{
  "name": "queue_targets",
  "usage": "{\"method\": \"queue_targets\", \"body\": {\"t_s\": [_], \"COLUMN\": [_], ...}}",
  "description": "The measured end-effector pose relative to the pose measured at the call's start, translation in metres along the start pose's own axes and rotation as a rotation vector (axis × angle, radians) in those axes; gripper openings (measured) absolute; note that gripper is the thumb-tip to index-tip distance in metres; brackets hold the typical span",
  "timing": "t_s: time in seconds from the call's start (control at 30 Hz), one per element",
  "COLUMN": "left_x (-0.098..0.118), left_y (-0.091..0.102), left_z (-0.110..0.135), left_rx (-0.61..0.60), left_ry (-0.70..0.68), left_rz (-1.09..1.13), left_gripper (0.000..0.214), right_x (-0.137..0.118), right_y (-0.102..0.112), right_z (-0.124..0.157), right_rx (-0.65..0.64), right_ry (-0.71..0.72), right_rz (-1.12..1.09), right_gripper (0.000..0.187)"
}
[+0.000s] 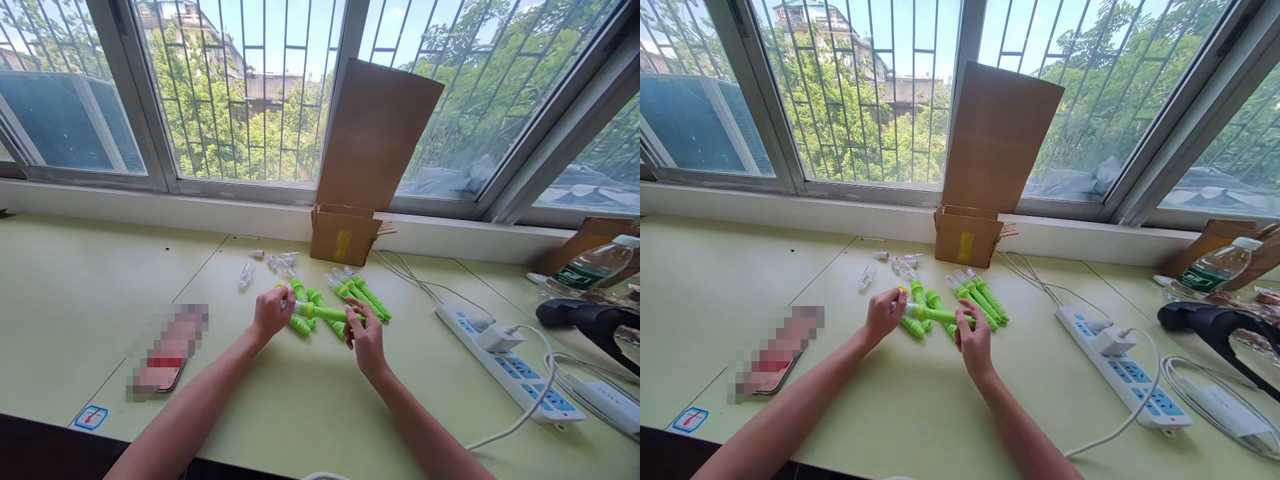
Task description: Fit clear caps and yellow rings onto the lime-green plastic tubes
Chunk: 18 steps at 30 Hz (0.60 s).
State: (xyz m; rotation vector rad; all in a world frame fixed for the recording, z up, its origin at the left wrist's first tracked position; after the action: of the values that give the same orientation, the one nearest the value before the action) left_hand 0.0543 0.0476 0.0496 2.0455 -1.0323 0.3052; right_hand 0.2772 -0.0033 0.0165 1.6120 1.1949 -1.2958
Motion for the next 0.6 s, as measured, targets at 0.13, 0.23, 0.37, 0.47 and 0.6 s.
{"method": "queue_targets", "body": {"t_s": [0.13,0.23,0.37,0.47,0.6], "left_x": [-0.006,-0.008,-0.007,-0.005,-0.005], "left_y": [0.002,0.002,0.0,-0.004,-0.004], "left_z": [-0.001,-0.001,0.0,0.001,0.002], "left_rx": [0.013,0.013,0.003,-0.02,-0.032], "left_ry": [0.026,0.031,0.024,0.019,0.028], "left_rz": [-0.019,-0.03,-0.028,0.002,0.028], "left_gripper": [0.035,0.036,0.036,0.035,0.033], "right_x": [-0.005,-0.003,0.002,0.006,0.003], "right_y": [-0.008,-0.007,0.0,0.003,0.0], "right_z": [0.004,0.002,-0.002,-0.002,0.001], "right_rx": [-0.071,-0.062,0.003,0.031,0.005], "right_ry": [0.036,0.03,0.006,-0.043,-0.028], "right_rz": [-0.057,-0.03,0.056,0.098,0.061], "right_gripper": [0.047,0.048,0.048,0.048,0.047]}}
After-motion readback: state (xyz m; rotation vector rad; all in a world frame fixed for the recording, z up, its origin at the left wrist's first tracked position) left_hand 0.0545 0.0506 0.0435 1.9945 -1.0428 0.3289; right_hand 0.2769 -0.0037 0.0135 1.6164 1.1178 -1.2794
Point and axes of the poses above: each hand's wrist, its own z-axis away from the middle knuckle, its own y-axis out of the back of the hand, x = y × z, the point moved 9 cm from there along -z, towards the middle knuckle, and after that the axes turned 2 degrees about -x, right-handed, at the moved point
